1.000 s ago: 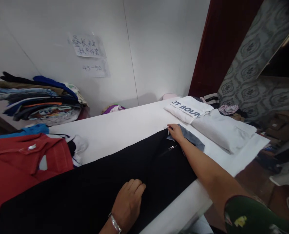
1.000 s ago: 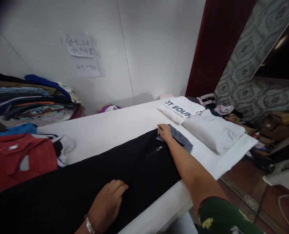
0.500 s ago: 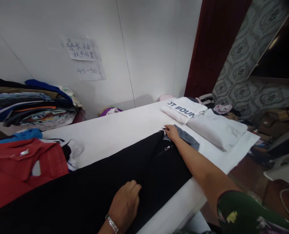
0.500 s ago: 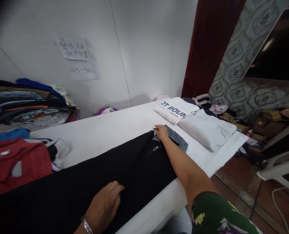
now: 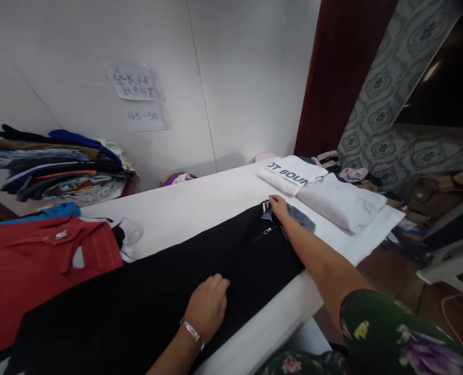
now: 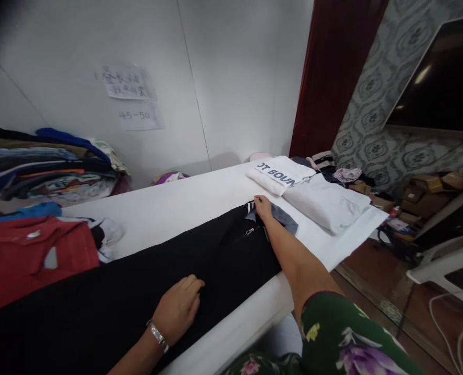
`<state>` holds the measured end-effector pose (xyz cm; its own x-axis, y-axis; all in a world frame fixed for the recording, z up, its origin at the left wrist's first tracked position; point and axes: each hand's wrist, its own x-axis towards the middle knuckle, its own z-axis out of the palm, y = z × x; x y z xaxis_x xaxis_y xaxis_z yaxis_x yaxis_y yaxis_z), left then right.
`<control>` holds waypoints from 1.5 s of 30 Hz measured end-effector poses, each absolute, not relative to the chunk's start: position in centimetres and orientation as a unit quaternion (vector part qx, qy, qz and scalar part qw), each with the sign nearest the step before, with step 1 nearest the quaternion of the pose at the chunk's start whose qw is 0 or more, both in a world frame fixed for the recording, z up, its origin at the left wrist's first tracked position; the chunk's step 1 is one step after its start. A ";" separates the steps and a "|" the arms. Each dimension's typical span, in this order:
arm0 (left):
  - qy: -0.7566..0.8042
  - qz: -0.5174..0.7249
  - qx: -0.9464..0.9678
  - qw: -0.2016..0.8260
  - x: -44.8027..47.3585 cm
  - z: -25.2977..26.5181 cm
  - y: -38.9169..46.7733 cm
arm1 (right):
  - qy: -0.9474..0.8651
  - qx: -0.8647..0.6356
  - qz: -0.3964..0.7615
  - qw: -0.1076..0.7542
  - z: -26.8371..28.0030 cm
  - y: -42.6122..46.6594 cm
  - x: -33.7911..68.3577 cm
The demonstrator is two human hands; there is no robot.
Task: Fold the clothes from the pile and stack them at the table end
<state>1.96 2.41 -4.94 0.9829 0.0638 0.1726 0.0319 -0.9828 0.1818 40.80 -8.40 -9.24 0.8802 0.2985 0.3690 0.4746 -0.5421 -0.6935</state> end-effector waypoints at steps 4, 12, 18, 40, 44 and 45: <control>0.038 0.075 0.993 0.082 1.9 -4.3 2.1 | -0.246 -0.879 -0.099 0.396 -9.1 -8.4 40.2; 0.049 0.040 0.995 0.071 1.8 -3.9 1.9 | -0.263 -0.906 -0.060 0.326 -8.8 -7.7 39.5; 0.044 0.046 0.995 0.076 1.7 -3.7 1.7 | -0.267 -0.914 -0.047 0.301 -7.7 -8.0 39.2; 0.058 0.001 0.993 0.107 2.2 -5.0 2.4 | -0.498 -0.854 0.091 0.121 -6.2 -5.7 30.7; 0.054 0.005 0.993 0.106 2.2 -5.0 2.4 | -0.471 -0.866 0.060 0.156 -5.1 -6.3 32.0; 0.053 0.007 0.993 0.105 2.2 -5.0 2.4 | -0.442 -0.883 0.031 0.152 -4.8 -6.8 32.6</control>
<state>2.18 2.41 -5.04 0.9942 0.1074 0.0020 0.1046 -0.9723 0.2090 32.61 -6.76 -4.80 0.6073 0.7904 0.0805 0.7717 -0.5628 -0.2962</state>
